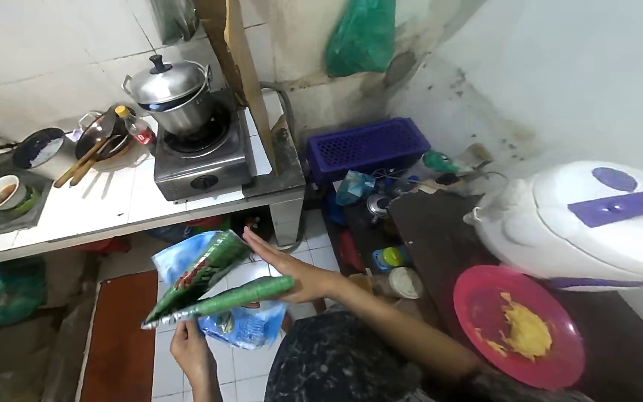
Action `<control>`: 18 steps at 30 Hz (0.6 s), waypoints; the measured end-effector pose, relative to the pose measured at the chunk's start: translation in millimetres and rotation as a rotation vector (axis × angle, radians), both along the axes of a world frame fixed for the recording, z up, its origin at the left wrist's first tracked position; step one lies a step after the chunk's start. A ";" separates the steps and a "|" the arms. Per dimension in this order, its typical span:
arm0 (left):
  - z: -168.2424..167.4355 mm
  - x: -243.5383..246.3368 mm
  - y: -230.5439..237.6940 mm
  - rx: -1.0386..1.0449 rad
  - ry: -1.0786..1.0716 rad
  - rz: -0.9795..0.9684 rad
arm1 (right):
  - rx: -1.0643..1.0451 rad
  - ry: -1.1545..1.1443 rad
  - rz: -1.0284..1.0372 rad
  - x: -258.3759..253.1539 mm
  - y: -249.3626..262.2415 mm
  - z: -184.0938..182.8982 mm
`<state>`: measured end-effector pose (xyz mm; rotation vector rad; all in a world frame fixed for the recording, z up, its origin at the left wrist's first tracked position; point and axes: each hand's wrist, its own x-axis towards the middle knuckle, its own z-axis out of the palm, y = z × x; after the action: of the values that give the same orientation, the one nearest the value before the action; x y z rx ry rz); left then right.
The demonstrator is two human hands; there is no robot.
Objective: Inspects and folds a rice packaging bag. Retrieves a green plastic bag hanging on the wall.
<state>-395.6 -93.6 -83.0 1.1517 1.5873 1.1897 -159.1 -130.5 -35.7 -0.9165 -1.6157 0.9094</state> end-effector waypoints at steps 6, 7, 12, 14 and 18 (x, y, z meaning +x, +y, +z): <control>8.1 -8.1 3.9 -0.279 -0.659 0.113 | -0.016 0.081 -0.065 -4.7 -12.2 -4.9; 10.1 -8.4 4.6 -0.303 -0.728 0.090 | -0.068 0.124 -0.066 -4.4 -14.0 -4.4; 2.0 -10.1 4.9 -0.197 -0.817 0.020 | -0.117 0.199 -0.045 2.7 -13.9 -7.9; -3.3 -14.6 1.8 -0.075 -0.845 -0.086 | -0.135 0.213 -0.020 11.4 -15.2 -4.7; -5.4 -19.0 -1.0 0.062 -0.959 -0.271 | -0.258 0.357 0.074 15.1 -22.4 -9.9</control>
<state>-414.6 -94.6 -88.4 0.6206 0.6485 1.3167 -144.0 -152.9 -45.6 -0.8155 -1.2513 1.2769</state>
